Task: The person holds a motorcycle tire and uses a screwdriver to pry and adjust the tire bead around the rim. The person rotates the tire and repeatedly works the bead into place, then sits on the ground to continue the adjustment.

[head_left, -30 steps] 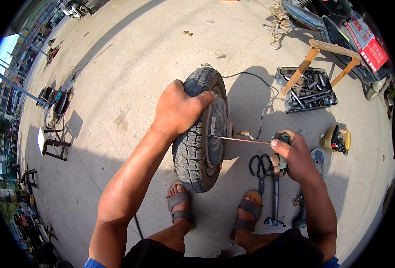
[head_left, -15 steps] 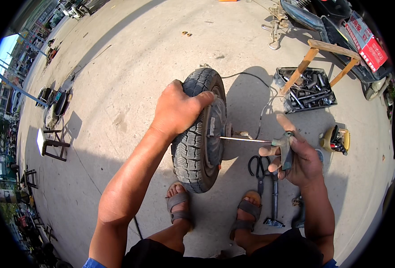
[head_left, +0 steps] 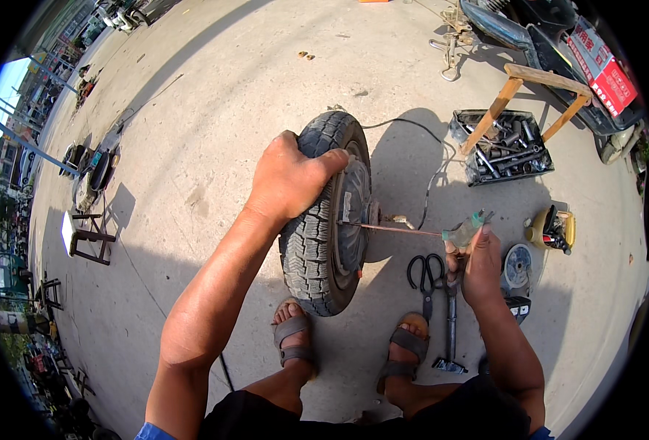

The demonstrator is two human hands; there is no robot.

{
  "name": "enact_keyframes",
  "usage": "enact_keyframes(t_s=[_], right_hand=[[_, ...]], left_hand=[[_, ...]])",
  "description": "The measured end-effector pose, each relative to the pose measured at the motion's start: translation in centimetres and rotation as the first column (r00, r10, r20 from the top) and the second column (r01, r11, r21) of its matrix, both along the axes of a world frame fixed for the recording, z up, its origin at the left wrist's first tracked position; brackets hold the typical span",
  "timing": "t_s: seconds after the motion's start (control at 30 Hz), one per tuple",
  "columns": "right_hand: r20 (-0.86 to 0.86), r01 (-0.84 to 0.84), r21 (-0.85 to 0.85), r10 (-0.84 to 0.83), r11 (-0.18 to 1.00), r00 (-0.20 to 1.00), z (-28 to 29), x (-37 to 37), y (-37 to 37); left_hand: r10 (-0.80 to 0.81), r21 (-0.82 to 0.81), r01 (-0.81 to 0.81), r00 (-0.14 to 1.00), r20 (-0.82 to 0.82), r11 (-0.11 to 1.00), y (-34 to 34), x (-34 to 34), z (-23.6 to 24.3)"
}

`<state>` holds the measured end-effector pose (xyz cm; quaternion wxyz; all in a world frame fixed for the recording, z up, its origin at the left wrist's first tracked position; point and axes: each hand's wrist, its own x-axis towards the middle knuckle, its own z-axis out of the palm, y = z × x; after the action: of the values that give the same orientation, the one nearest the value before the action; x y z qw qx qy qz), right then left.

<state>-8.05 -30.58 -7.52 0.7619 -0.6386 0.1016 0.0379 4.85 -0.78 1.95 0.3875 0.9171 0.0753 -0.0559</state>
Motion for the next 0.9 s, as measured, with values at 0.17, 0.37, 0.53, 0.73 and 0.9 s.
enact_keyframes(t_s=[0.17, 0.37, 0.53, 0.73, 0.9], right_hand=[[0.353, 0.164, -0.524, 0.038, 0.836, 0.935, 1.1, 0.6, -0.7], [0.299, 0.213, -0.504, -0.062, 0.837, 0.952, 4.0, 0.8, 1.0], [-0.153, -0.118, -0.064, 0.108, 0.991, 0.982, 4.3, 1.4, -2.2], [-0.020, -0.196, -0.123, 0.195, 0.973, 0.981, 4.3, 0.3, -1.9], [0.064, -0.196, -0.598, 0.290, 0.778, 0.955, 3.0, 1.5, -3.5]], left_hand=[[-0.004, -0.004, 0.004, 1.000, -0.009, 1.000, -0.1, 0.0, 0.1], [-0.005, -0.007, 0.005, 1.000, -0.006, 1.000, -0.1, -0.1, 0.0], [-0.001, -0.014, 0.001, 1.000, -0.016, 1.000, -0.3, -0.1, 0.2], [0.010, -0.016, -0.011, 1.000, -0.003, 1.000, 0.2, 0.3, -0.2], [0.003, -0.012, -0.003, 1.000, 0.008, 1.000, 0.0, 0.2, -0.2]])
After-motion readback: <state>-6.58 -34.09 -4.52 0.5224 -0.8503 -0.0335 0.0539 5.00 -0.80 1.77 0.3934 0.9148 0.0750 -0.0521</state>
